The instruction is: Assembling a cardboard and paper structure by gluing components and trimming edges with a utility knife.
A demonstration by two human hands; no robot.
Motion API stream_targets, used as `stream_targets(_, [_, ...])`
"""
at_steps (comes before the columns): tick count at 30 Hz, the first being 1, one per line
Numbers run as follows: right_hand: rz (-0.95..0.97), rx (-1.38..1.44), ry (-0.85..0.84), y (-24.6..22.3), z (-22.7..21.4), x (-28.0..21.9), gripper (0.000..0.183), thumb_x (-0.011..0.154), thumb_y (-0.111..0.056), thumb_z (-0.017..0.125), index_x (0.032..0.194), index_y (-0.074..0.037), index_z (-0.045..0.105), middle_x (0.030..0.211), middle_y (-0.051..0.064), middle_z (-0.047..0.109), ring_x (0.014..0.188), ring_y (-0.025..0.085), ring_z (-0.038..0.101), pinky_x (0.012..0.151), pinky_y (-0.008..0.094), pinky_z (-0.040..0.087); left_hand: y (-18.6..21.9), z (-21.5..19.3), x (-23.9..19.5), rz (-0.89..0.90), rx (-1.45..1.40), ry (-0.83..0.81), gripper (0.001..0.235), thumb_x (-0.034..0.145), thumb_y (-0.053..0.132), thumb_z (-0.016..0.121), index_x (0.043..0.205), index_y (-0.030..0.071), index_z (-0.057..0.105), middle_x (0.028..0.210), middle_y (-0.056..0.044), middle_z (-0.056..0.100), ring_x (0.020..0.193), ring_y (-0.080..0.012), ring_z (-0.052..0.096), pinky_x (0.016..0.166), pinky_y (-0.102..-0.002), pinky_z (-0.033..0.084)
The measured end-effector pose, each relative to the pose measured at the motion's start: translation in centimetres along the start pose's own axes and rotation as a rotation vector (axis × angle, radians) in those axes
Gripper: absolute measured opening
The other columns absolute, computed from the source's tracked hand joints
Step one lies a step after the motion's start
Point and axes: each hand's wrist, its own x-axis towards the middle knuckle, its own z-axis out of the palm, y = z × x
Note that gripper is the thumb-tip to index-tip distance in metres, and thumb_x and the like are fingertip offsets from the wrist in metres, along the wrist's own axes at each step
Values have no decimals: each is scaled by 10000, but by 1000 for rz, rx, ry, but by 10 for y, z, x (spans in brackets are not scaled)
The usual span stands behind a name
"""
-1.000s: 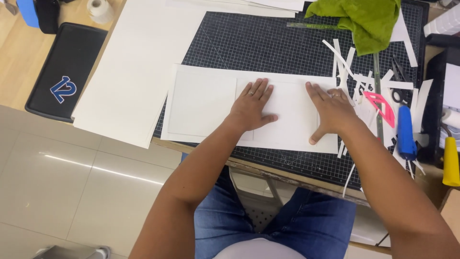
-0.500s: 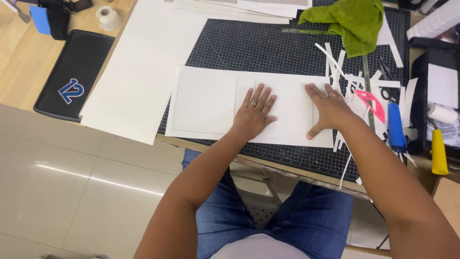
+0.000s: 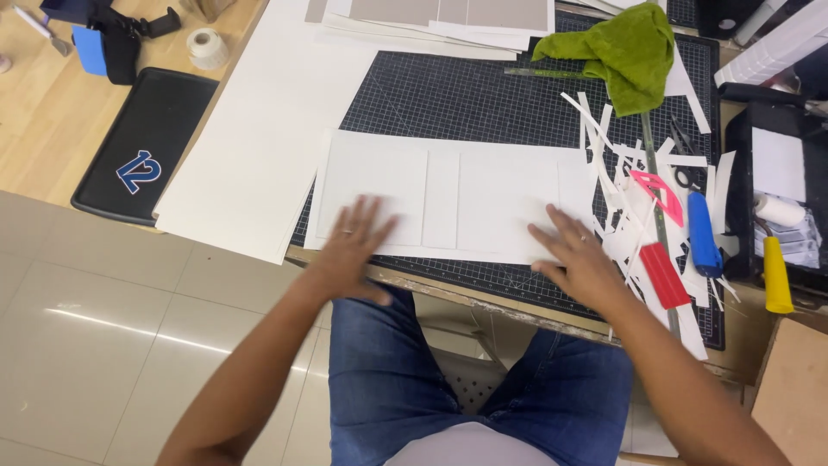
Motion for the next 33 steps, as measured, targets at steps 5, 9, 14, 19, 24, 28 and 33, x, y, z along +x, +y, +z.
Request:
stream_targets(5, [13,-13,129,-21,22,-4,770,942,-629,565,1594,-250,409,1672,230,276,1507,418,315,1245,551,258,-62,2,-14,-233,206,-59,1399,501,599,972,1647,325,218,1743,-156,25,1590,-394,7,1278,-532,71])
stream_targets(9, [39,-51,184,-22,37,-4,871,898,-753,517,1615,-281,368,1672,221,252,1524,407,290,1255,530,235,-82,-19,-22,-283,243,-85,1161,596,611,916,1589,380,360,1761,-62,55,1601,-297,130,1288,-493,166])
stream_targets(14, [24,-60,97,-22,43,-11,965,840,-852,471,1624,-314,305,1668,225,245,1545,395,243,1267,520,206,-93,-25,-27,-287,153,-53,1090,634,682,844,1577,391,381,1756,-38,79,1571,-283,231,1263,-468,261])
stream_targets(19, [-38,-46,45,-31,48,-30,1119,746,-907,556,1642,-316,238,1671,239,210,1544,423,207,1256,542,201,-58,-20,-36,-173,72,-105,1383,493,774,889,1635,390,211,1754,-71,-7,1590,-315,126,1270,-498,245])
stream_targets(24, [-51,-118,144,-51,58,-54,1026,758,-675,738,1622,-365,281,1635,228,287,1506,431,303,1198,548,337,-45,22,-58,-114,207,58,1297,627,648,882,1644,410,113,1729,-141,-62,1574,-403,28,1237,-606,187])
stream_targets(28, [-26,-234,255,-64,81,-84,762,893,-467,644,1595,-373,362,1613,175,352,1482,381,374,1149,506,409,-36,47,-77,-88,184,252,1191,621,624,860,1618,444,234,1723,-143,33,1566,-430,64,1199,-631,253])
stream_targets(33, [-51,-165,334,-58,90,-98,923,763,-155,791,1581,-298,389,1613,148,416,1371,335,528,1032,510,497,-31,48,-62,60,37,532,961,901,709,601,1658,255,222,1718,-239,119,1583,-454,188,1242,-637,240])
